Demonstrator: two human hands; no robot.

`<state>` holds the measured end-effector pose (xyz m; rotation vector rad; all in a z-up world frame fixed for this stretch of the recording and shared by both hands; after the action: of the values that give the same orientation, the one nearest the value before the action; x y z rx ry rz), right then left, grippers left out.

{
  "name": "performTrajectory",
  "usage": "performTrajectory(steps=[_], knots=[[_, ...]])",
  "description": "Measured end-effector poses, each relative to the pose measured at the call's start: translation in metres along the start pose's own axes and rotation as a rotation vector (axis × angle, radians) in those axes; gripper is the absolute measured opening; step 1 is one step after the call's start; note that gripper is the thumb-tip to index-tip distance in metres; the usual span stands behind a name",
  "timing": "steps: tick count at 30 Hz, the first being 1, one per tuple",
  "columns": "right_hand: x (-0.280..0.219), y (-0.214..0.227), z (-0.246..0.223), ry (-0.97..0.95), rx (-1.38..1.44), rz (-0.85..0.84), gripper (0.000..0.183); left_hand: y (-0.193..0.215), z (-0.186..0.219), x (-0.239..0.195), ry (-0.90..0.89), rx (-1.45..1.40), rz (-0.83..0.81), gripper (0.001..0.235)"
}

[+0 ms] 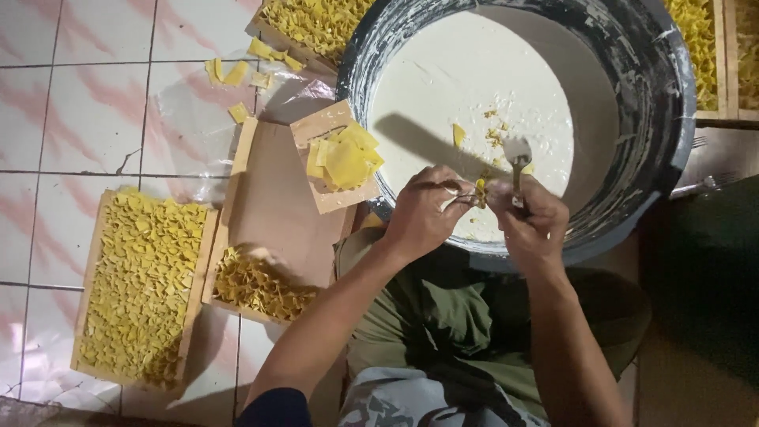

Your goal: The person repeatedly picks up yellow rectangular food items, dips them into a white batter using a fork, and places the coated pieces into wooden trays. The process is continuous and repetitive throughout the clip.

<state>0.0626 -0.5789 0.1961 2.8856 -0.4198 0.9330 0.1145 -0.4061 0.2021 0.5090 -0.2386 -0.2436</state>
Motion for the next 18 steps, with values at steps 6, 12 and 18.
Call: performTrajectory(steps=[6,12,18], knots=[[-0.001,0.005,-0.002,-0.101,0.011,0.070,0.044,-0.007,-0.008,0.000,0.028,-0.025,-0.096,0.007],[0.008,-0.008,-0.010,-0.208,-0.034,-0.028,0.050,0.003,-0.007,-0.001,0.062,-0.018,-0.129,0.011],[0.015,-0.020,-0.017,-0.157,0.016,-0.064,0.049,0.010,0.009,-0.007,-0.266,0.137,-0.022,0.026]])
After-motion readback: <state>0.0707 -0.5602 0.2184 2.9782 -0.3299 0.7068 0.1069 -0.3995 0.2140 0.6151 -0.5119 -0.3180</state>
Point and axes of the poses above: each hand's wrist, its own x-axis towards the middle knuckle, its own y-axis out of the back of the hand, z = x × y, the point moved 6 cm from there along x, towards the middle knuckle, and after that the axes turned 15 degrees about y, right-handed, at the moved point
